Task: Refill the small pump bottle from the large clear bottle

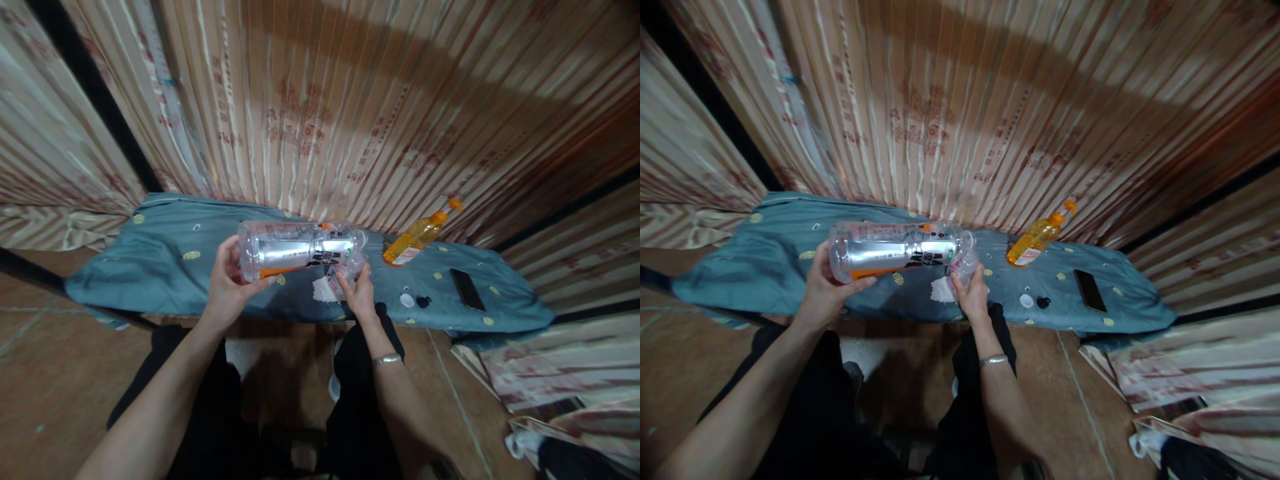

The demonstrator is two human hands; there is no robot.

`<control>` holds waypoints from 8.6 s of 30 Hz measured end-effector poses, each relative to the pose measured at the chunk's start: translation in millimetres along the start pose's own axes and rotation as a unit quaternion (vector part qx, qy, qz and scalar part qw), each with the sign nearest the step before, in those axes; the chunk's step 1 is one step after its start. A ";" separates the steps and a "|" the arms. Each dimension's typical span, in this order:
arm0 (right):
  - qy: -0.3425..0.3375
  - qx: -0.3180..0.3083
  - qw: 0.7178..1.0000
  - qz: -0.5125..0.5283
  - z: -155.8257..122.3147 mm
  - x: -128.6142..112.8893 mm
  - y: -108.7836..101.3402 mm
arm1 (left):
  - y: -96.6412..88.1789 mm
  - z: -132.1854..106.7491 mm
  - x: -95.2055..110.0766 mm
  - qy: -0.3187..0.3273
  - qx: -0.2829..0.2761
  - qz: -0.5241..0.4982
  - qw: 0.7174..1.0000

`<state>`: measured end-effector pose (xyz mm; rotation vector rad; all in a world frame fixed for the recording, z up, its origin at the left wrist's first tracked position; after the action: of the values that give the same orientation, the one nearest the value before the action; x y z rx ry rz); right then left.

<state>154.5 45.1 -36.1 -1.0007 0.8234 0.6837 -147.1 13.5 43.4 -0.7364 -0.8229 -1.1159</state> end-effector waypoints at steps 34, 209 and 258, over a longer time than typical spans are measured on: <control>-0.018 -0.005 1.000 0.020 -1.1 -6.2 2.3 | -0.7 -1.6 5.1 -0.007 0.014 0.032 0.999; -0.010 -0.012 1.000 0.007 -0.8 -4.4 0.4 | 1.9 -2.8 10.8 0.046 -0.018 0.035 0.998; -0.001 -0.011 1.000 -0.006 -0.1 -6.7 0.3 | 1.5 -2.4 11.8 0.066 -0.005 0.033 0.997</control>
<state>150.8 44.4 -30.7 -1.0241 0.8095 0.6856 -142.6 6.4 52.1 -0.6864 -0.6766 -1.0979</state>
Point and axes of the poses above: each hand's wrist, its own z-axis towards the middle knuckle, its own y-axis out of the palm, x = y × z, the point moved 4 cm from there along z, towards the middle knuckle, and after that the axes turned 9 degrees about z, right-handed, at the moved point
